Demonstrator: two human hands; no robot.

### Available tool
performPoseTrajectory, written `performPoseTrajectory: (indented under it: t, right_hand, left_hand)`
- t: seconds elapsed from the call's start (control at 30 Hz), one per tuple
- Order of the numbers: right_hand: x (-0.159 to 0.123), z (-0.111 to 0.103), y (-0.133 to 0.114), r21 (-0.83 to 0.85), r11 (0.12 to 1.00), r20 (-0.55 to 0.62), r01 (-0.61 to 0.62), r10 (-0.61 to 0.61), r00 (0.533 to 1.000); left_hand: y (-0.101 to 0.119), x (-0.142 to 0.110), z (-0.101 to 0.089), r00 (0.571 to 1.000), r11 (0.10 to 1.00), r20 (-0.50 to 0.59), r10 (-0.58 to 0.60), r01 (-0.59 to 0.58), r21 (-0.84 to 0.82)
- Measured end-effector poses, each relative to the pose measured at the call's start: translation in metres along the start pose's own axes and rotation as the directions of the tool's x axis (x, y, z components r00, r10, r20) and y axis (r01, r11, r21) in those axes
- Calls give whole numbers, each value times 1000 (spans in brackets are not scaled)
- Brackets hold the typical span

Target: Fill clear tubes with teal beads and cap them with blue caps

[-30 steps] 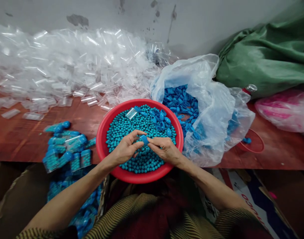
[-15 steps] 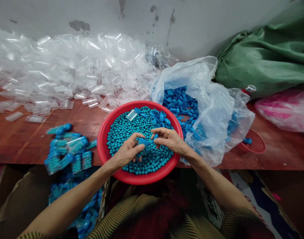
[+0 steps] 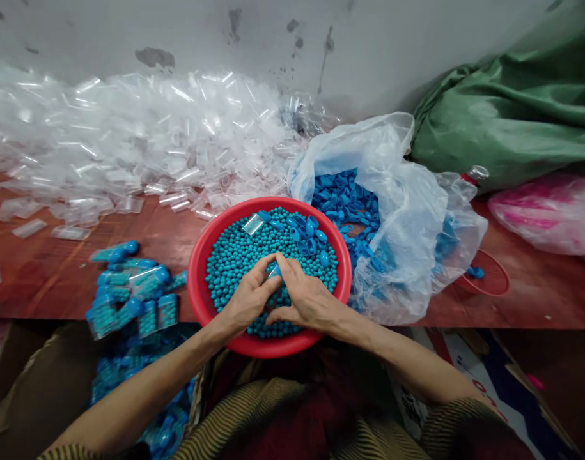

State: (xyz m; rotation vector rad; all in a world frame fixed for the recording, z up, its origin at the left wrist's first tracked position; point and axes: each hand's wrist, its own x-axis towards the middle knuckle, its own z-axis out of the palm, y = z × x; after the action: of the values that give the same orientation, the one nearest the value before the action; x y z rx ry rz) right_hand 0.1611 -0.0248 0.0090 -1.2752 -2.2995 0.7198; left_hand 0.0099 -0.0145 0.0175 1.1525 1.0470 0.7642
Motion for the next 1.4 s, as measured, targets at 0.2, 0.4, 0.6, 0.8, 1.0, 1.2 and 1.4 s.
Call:
performPoseTrajectory:
  t: [0.2, 0.4, 0.6, 0.8, 1.0, 1.2, 1.4]
  right_hand:
    - [-2, 10, -3, -78, 997, -96, 6, -14, 995]
    - [-5, 14, -5, -174, 985, -187, 5, -39, 982]
    - [-5, 17, -8, -226, 973, -214, -41, -9, 977]
    - [-3, 14, -4, -141, 988, -148, -60, 39, 988]
    - [-4, 3, 10, 425, 904, -21, -35, 48, 999]
    - [-3, 1, 19, 510, 844, 58, -164, 157, 986]
    - [-3, 3, 23, 297, 955, 82, -26, 2, 997]
  left_hand:
    - [0, 3, 0, 996, 995, -7, 88, -88, 36]
    - [-4, 2, 7, 991, 991, -50, 121, -117, 71]
    - [-3, 4, 13, 990, 986, -55, 131, -125, 108]
    - [-1, 5, 16, 989, 993, -90, 116, -115, 12]
    - [-2, 4, 3, 998, 983, 47, 30, -21, -181]
    - [13, -5, -29, 992, 984, -67, 105, -93, 153]
    - [17, -27, -117, 948, 784, -262, 179, 23, 620]
